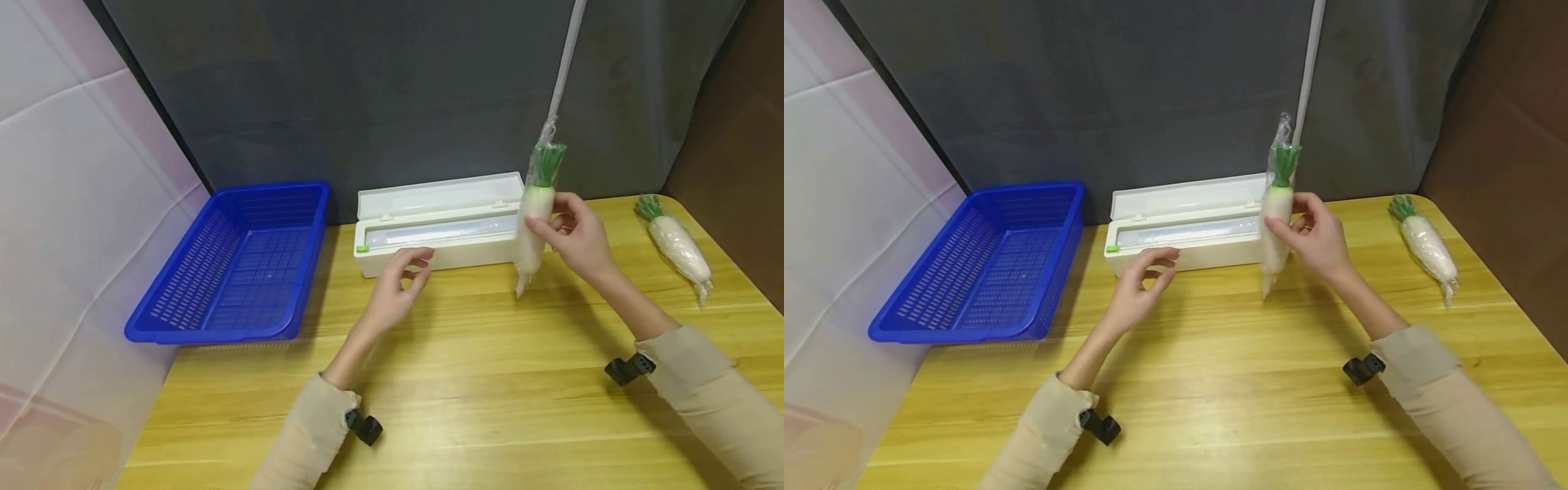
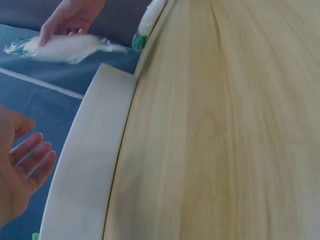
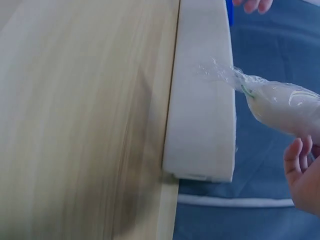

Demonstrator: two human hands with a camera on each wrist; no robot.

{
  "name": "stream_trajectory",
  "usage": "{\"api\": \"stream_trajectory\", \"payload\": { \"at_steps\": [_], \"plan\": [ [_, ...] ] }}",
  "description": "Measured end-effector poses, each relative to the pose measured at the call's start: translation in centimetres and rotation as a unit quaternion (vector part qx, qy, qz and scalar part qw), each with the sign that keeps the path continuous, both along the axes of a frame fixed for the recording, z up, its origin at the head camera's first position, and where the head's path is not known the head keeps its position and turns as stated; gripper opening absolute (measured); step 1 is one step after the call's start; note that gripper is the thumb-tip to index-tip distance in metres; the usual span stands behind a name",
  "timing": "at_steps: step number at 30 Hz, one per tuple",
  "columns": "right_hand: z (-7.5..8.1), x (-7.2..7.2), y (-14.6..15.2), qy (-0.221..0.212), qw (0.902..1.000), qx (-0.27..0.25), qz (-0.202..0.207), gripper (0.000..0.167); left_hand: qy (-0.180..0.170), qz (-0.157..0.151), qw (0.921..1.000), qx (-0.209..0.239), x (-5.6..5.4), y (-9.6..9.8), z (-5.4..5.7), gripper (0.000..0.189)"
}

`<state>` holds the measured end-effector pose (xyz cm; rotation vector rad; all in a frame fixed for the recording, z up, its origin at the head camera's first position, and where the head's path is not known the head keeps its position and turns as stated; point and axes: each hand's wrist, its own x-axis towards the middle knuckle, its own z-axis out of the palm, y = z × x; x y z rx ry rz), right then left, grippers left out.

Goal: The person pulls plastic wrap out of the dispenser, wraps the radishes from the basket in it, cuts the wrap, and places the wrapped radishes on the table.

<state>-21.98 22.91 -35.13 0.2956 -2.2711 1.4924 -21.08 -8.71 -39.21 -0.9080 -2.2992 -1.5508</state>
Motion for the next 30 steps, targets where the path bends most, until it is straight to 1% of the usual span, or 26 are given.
{"api": "stream_trajectory", "payload": {
  "at_steps": [2,5,9,13,16,18,22,26,30],
  "plan": [
    [-0.1,-0.2,0.5,0.003,0.9997,0.012,-0.02,0.044,0.002,0.008,1.0,-0.001,-0.1,-0.4,-0.1,0.03],
    [-0.2,-0.4,1.1,-0.002,0.9984,0.024,-0.05,0.044,0.014,0.015,0.9998,0.0,-0.3,-1.0,-0.4,0.029],
    [-0.4,-0.6,2.1,-0.023,0.9953,0.04,-0.085,0.045,0.026,0.022,0.9994,0.001,-0.6,-1.7,-0.7,0.029],
    [-0.7,-1.0,3.5,-0.049,0.9919,0.061,-0.101,0.05,0.024,0.034,0.9992,0.0,-0.8,-2.2,-1.0,0.03],
    [-1.2,-1.3,4.7,-0.064,0.9882,0.086,-0.109,0.054,0.016,0.041,0.9991,-0.003,-1.0,-2.6,-1.2,0.029],
    [-1.6,-1.6,5.6,-0.075,0.9845,0.109,-0.114,0.058,0.011,0.045,0.9989,-0.005,-1.0,-2.8,-1.2,0.029],
    [-2.2,-2.1,7.4,-0.093,0.973,0.166,-0.131,0.064,0.004,0.052,0.9986,-0.007,-1.0,-3.2,-1.4,0.03],
    [-2.7,-2.4,9.0,-0.114,0.9626,0.205,-0.136,0.064,-0.004,0.056,0.9984,-0.006,-1.0,-3.5,-1.5,0.03],
    [-3.1,-2.6,10.1,-0.134,0.9501,0.244,-0.14,0.064,-0.014,0.054,0.9984,0.003,-0.9,-3.8,-1.6,0.03]
  ]
}}
